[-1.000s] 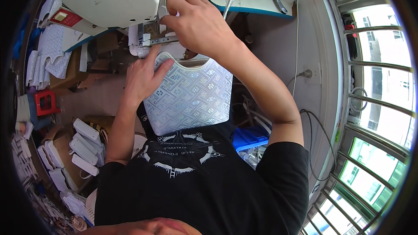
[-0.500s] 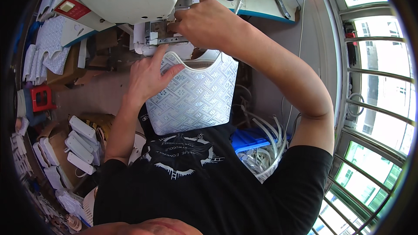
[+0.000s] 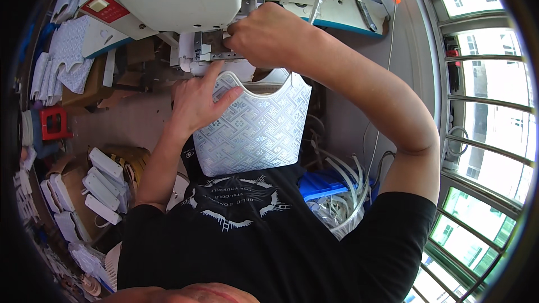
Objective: Operating a sewing machine to attach handles and straps to white patterned bags.
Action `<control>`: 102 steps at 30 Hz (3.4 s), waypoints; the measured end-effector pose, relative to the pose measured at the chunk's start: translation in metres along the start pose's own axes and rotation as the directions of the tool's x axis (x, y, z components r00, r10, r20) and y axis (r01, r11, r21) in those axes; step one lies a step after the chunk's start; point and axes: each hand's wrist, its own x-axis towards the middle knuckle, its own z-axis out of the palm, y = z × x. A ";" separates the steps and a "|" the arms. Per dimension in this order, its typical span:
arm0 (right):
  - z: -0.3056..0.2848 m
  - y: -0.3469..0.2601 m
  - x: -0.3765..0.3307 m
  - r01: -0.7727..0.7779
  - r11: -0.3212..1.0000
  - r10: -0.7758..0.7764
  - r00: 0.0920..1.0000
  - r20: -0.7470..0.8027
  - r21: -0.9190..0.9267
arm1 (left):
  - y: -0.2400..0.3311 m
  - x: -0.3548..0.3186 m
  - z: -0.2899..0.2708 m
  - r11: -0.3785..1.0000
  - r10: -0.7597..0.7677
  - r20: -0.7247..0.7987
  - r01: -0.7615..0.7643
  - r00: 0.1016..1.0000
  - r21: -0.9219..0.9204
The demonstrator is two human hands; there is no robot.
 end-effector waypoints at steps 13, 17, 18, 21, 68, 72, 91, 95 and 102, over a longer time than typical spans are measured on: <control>0.048 -0.069 -0.080 -0.261 0.706 0.318 0.948 0.034 0.658 | 0.002 -0.001 -0.012 0.996 -0.053 0.059 0.057 0.997 -0.069; 0.051 -0.065 -0.087 -0.118 0.627 0.188 0.982 -0.002 0.770 | -0.027 -0.027 -0.014 0.950 0.043 -0.098 -0.071 0.994 -0.303; 0.048 -0.060 -0.086 -0.085 0.578 0.165 0.986 -0.014 0.812 | -0.039 -0.034 -0.013 0.903 0.086 -0.195 -0.159 0.977 -0.399; 0.050 -0.054 -0.074 -0.050 0.441 0.181 0.983 -0.034 0.896 | -0.079 -0.030 -0.004 0.699 0.134 -0.198 -0.234 0.971 -0.676; 0.028 0.011 -0.051 -0.505 0.466 0.354 0.859 0.370 0.726 | -0.107 0.027 -0.001 0.409 -0.187 -0.061 0.021 0.980 -0.912; 0.029 0.012 -0.052 -0.499 0.446 0.334 0.863 0.379 0.743 | -0.110 0.026 0.003 0.355 -0.178 -0.045 0.022 0.983 -0.935; 0.034 0.021 -0.053 -0.513 0.388 0.306 0.855 0.418 0.765 | -0.103 0.027 0.008 0.314 -0.228 -0.095 -0.019 0.969 -0.949; 0.034 0.020 -0.052 -0.512 0.380 0.298 0.856 0.422 0.770 | -0.108 0.027 0.011 0.330 -0.226 -0.095 -0.016 0.969 -0.944; 0.031 0.018 -0.050 -0.517 0.376 0.303 0.853 0.425 0.769 | -0.112 0.030 0.010 0.353 -0.196 -0.073 0.001 0.978 -0.936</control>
